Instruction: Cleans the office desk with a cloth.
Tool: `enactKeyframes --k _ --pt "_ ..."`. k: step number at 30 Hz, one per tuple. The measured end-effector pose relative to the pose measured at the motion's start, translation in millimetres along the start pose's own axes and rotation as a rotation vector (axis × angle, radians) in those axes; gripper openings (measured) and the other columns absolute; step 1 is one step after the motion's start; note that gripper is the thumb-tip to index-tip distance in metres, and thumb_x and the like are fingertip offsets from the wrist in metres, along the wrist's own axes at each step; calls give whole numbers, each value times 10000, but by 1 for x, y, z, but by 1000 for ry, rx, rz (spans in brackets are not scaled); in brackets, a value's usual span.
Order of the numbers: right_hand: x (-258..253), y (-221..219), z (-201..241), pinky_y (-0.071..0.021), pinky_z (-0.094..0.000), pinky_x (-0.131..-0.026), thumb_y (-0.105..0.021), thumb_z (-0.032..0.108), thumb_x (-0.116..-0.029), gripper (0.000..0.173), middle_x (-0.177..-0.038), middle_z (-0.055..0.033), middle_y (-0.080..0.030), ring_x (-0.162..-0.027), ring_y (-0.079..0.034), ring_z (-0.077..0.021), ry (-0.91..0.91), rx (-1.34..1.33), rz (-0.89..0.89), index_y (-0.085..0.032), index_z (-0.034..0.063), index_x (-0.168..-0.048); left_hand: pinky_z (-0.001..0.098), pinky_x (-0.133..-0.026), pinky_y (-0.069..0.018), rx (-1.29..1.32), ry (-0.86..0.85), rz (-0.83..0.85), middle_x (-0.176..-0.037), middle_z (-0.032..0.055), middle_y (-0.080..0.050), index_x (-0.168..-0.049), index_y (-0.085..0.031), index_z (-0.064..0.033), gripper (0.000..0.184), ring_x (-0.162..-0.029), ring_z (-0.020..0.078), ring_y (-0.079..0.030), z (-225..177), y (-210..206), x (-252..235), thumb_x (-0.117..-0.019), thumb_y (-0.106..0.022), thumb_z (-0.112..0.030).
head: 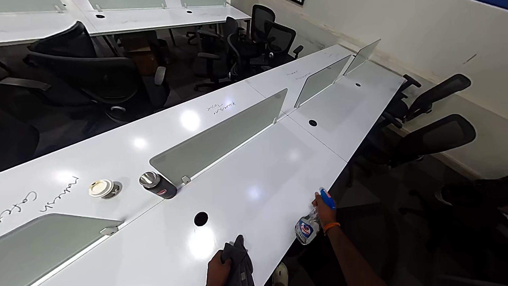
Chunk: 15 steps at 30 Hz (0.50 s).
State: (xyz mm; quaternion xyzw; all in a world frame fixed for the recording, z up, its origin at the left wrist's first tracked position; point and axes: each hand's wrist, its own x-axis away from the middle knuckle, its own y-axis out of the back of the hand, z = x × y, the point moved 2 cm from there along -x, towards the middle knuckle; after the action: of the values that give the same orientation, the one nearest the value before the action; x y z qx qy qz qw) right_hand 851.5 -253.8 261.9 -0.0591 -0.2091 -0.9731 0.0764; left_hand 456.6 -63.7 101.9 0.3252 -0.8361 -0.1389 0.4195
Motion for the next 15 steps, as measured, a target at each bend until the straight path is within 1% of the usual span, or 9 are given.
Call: enactKeyframes --k 1,2,3,4,6,7,10,12,15 --pt "-5 5 2 -517 -386 -642 -609 245 -1037 305 -687 -94 -626 -619 -588 -198 -70 15 -75 -675 -43 -959 574 -875 -549 -9 -7 6 -965 173 -740 -1079 -718 -30 244 -946 334 -717 -5 0 -4 -885 -682 -173" --pt "-11 13 1 -508 -393 -636 -600 274 -1045 332 -706 -105 -619 -619 -575 -205 -126 20 -140 -666 -52 -1038 570 -874 -550 -18 -14 13 -966 168 -740 -1078 -718 -33 241 -947 328 -717 -10 1 -7 -885 -678 -171" --pt "-19 21 -2 -517 -410 -638 -593 290 -1049 356 -737 -125 -630 -628 -582 -219 -164 20 -192 -657 -57 -1097 566 -873 -553 -23 -22 16 -967 163 -741 -1074 -721 -38 235 -945 320 -718 -14 1 -10 -885 -675 -170" --pt "-26 29 -8 -538 -420 -633 -588 302 -1050 369 -753 -136 -639 -628 -602 -228 -195 16 -233 -647 -55 -1121 563 -871 -551 -24 -26 15 -967 160 -741 -1069 -722 -43 227 -943 316 -718 -19 2 -13 -887 -673 -169" --pt "-36 44 -22 -556 -404 -600 -602 315 -1040 364 -734 -127 -660 -598 -631 -219 -246 -5 -320 -646 -44 -1086 558 -880 -549 -22 -36 21 -974 160 -740 -1072 -720 -40 226 -955 319 -715 -24 5 -14 -890 -670 -164" --pt "-38 53 -28 -574 -398 -607 -611 309 -1036 360 -768 -131 -679 -617 -656 -219 -255 -25 -351 -643 -45 -1096 558 -884 -547 -20 -40 25 -976 164 -738 -1075 -717 -35 227 -959 322 -714 -25 5 -14 -894 -668 -163" --pt "-40 67 -36 -589 -417 -674 -626 268 -1030 343 -950 -173 -703 -745 -690 -253 -229 -62 -382 -631 -54 -1149 560 -867 -553 -10 -42 24 -962 164 -738 -1077 -715 -34 237 -940 322 -716 -25 5 -14 -887 -663 -166" --pt "-38 67 -38 -589 -426 -695 -640 260 -1024 343 -990 -190 -687 -773 -683 -263 -204 -48 -371 -637 -59 -1150 565 -869 -551 -1 -38 26 -968 170 -737 -1083 -714 -30 240 -941 326 -715 -22 4 -12 -890 -653 -160" --pt "-35 58 -38 -591 -441 -695 -658 252 -1014 343 -1014 -207 -700 -765 -687 -275 -137 9 -280 -652 -56 -1166 562 -868 -551 8 -35 30 -963 171 -736 -1085 -709 -26 239 -944 327 -714 -20 2 -10 -888 -660 -152"
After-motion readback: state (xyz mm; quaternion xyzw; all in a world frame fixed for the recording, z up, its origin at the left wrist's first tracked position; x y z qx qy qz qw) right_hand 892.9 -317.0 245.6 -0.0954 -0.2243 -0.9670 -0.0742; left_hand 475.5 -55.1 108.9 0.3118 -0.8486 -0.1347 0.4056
